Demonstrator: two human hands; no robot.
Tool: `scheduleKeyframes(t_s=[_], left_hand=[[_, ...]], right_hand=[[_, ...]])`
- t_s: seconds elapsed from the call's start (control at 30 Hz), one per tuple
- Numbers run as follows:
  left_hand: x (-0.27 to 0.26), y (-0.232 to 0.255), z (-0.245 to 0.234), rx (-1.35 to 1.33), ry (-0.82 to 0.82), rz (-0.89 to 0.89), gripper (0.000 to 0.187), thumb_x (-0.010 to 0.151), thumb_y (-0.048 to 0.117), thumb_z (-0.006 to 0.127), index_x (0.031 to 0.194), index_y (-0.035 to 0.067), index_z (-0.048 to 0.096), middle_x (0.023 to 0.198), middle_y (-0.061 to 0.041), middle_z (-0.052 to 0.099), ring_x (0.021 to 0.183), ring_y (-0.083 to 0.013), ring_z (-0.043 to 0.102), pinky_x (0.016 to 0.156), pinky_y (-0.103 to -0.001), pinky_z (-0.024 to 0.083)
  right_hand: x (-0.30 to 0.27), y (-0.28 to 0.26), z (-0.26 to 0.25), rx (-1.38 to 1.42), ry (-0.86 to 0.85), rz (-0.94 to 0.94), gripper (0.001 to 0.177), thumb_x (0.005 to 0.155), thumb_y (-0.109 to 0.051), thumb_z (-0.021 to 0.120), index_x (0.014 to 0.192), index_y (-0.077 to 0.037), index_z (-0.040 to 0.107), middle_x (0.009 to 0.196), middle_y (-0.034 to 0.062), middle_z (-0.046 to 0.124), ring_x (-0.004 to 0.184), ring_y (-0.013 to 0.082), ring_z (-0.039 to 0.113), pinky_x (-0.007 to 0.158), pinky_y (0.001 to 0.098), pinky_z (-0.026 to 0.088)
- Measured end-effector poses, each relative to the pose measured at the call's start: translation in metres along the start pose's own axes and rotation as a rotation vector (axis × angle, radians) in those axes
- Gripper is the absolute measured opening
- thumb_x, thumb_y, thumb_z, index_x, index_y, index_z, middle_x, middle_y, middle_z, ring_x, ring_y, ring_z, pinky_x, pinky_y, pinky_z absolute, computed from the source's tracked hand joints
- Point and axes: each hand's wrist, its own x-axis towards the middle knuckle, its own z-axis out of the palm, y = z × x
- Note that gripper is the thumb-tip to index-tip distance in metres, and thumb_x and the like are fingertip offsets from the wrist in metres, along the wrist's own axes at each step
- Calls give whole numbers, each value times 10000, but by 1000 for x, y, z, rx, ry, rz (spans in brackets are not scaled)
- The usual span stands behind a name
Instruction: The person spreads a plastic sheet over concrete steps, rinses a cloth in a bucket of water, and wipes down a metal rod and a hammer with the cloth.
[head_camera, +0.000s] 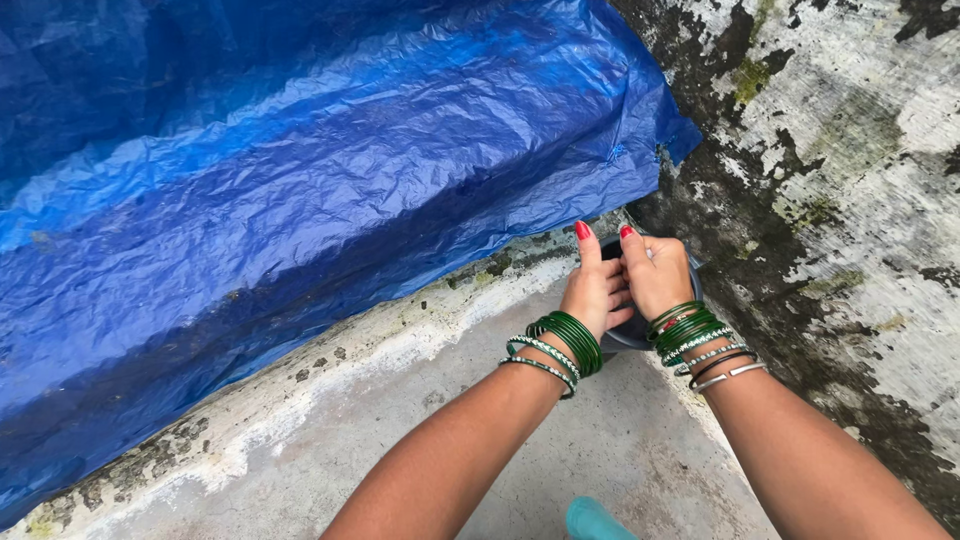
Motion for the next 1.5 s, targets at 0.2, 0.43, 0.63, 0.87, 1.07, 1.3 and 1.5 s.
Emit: scheduleKeyframes(t_s=[0.2, 0.43, 0.63, 0.87, 1.07, 1.3, 1.5], left_hand=[[-1, 1, 1, -57, -39, -5, 1227, 785, 928, 158, 1466, -47, 461, 1457, -246, 536, 1341, -367, 538, 1114, -544, 393], [5, -4, 9, -53, -55, -40, 1085, 840, 892, 153, 1495, 79, 450, 1446, -219, 511, 1316, -336, 539, 1114, -547, 395], [0, -5, 13, -59, -32, -62, 937, 879, 850, 216, 1360, 106, 524, 1346, -216, 604, 1230, -352, 611, 1061, -576, 455], [-38, 42, -14, 229, 145, 392, 962, 944, 827, 218, 1472, 69, 484, 1448, -198, 565, 1378, -316, 532, 1139, -442, 420], [-164, 159, -97, 542, 634, 498, 880, 968, 763, 303, 1447, 64, 536, 1364, -254, 607, 1295, -377, 546, 1081, -438, 423], [-384, 223, -254, 236, 569, 560, 760, 929, 661, 510, 1273, -2, 646, 1109, -204, 731, 920, -282, 730, 753, -445, 612], [-567, 195, -352, 166, 413, 573, 524, 913, 414, 671, 1305, 73, 606, 1221, -123, 698, 1130, -248, 691, 935, -473, 601]], right_hand=[[0, -6, -3, 6, -1, 32, 490, 1032, -338, 574, 687, 3, 638, 586, 25, 601, 510, 87, 517, 464, 301, 420], [5, 7, -6, 91, 10, -82, 521, 1055, -347, 543, 656, -13, 586, 596, 9, 565, 538, 84, 493, 482, 299, 405], [10, 12, 5, 167, 17, -127, 520, 1066, -333, 548, 647, -25, 549, 600, -11, 528, 554, 82, 457, 500, 308, 362], [3, -52, 45, 192, -71, -424, 372, 1077, -244, 546, 792, -14, 611, 687, -10, 551, 664, 96, 461, 567, 336, 389], [-62, -207, 129, 801, -673, -277, 314, 1027, -131, 433, 1233, -41, 652, 1180, 42, 661, 1073, 97, 621, 928, 216, 494], [-191, -349, 235, 642, -1045, -358, 651, 821, 89, 583, 1433, -99, 463, 1336, 56, 603, 1097, 139, 656, 810, 258, 559], [-268, -398, 322, 236, -1102, -584, 389, 843, -34, 770, 1211, -34, 645, 1039, 86, 647, 830, 134, 668, 630, 288, 530]])
